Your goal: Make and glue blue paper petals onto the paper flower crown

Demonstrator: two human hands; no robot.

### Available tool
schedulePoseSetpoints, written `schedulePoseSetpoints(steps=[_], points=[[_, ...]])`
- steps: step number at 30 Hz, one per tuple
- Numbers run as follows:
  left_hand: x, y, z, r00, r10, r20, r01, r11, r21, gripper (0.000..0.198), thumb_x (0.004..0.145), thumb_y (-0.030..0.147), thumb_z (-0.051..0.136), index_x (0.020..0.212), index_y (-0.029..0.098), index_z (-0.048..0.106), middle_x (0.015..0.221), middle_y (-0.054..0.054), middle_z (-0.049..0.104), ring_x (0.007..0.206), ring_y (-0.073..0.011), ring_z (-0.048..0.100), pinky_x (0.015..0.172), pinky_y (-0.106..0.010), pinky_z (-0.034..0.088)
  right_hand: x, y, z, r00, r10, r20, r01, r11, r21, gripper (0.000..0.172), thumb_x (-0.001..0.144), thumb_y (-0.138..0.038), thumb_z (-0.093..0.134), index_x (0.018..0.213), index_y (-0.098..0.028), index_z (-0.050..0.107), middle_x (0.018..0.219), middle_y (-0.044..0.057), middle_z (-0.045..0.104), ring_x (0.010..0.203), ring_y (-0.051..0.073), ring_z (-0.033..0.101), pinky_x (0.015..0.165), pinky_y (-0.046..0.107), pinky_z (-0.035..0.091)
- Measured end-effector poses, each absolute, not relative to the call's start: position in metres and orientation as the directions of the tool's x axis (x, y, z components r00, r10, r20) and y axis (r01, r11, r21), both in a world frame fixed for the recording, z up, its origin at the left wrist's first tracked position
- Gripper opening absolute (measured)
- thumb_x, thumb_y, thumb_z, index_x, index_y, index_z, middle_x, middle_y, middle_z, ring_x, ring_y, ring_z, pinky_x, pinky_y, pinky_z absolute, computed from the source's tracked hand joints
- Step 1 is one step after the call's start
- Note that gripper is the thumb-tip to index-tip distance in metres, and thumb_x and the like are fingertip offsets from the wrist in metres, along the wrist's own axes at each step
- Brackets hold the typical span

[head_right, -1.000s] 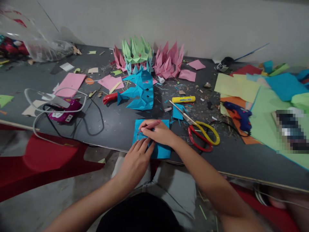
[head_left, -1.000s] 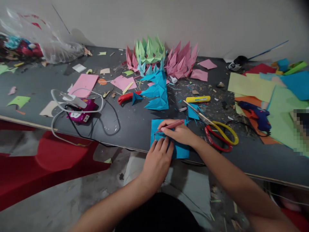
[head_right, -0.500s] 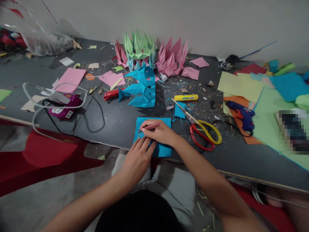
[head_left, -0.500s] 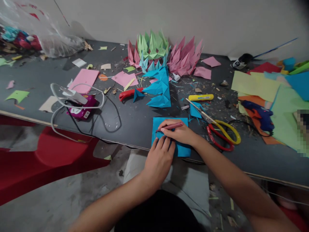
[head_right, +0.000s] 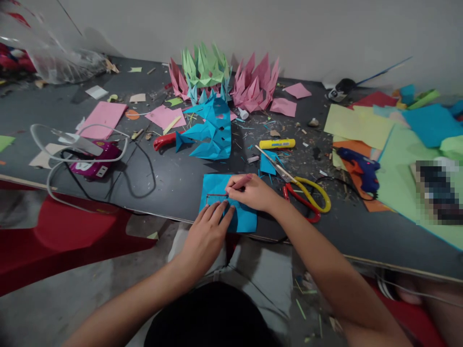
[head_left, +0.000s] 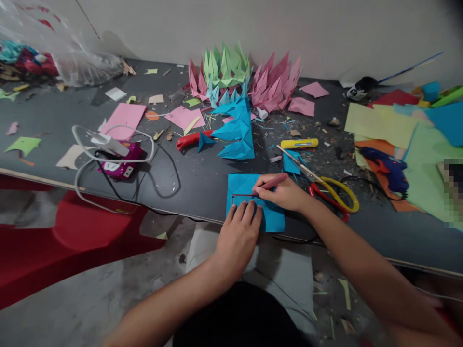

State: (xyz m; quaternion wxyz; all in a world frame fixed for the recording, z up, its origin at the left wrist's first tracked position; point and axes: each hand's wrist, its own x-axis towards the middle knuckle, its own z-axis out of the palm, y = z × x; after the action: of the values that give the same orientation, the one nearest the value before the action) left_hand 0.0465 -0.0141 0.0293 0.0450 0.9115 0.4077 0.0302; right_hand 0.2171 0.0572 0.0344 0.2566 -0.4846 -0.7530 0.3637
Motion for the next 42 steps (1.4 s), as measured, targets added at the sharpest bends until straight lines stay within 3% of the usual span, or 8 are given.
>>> schedulePoseSetpoints(steps=[12, 42], points=[[0.046, -0.014, 0.031, 0.672, 0.741, -0.011, 0.738, -0.668, 0.098, 0.042, 0.087, 0.01, 0.036, 0.128, 0.012, 0.043, 0.132, -0.013, 0.049, 0.119, -0.0241, 0.047, 0.099, -0.042, 0.042, 0.233, 0.055, 0.029, -0.322, 0.947, 0.012, 0.6, 0.214, -0.771, 0.017, 0.075, -0.029, 0.048, 0.064, -0.019, 0.056, 0.058, 0.0, 0.059, 0.057, 0.015, 0.053, 0.053, 0.025, 0.039], [0.047, -0.012, 0.031, 0.672, 0.741, -0.008, 0.739, -0.669, 0.082, 0.043, 0.086, 0.007, 0.036, 0.128, 0.013, 0.043, 0.131, -0.013, 0.05, 0.118, -0.0233, 0.049, 0.098, -0.042, 0.043, 0.242, 0.055, 0.023, -0.259, 0.965, 0.046, 0.583, 0.194, -0.789, 0.016, 0.073, -0.025, 0.047, 0.058, -0.02, 0.047, 0.051, -0.003, 0.05, 0.05, 0.012, 0.046, 0.05, 0.024, 0.035]])
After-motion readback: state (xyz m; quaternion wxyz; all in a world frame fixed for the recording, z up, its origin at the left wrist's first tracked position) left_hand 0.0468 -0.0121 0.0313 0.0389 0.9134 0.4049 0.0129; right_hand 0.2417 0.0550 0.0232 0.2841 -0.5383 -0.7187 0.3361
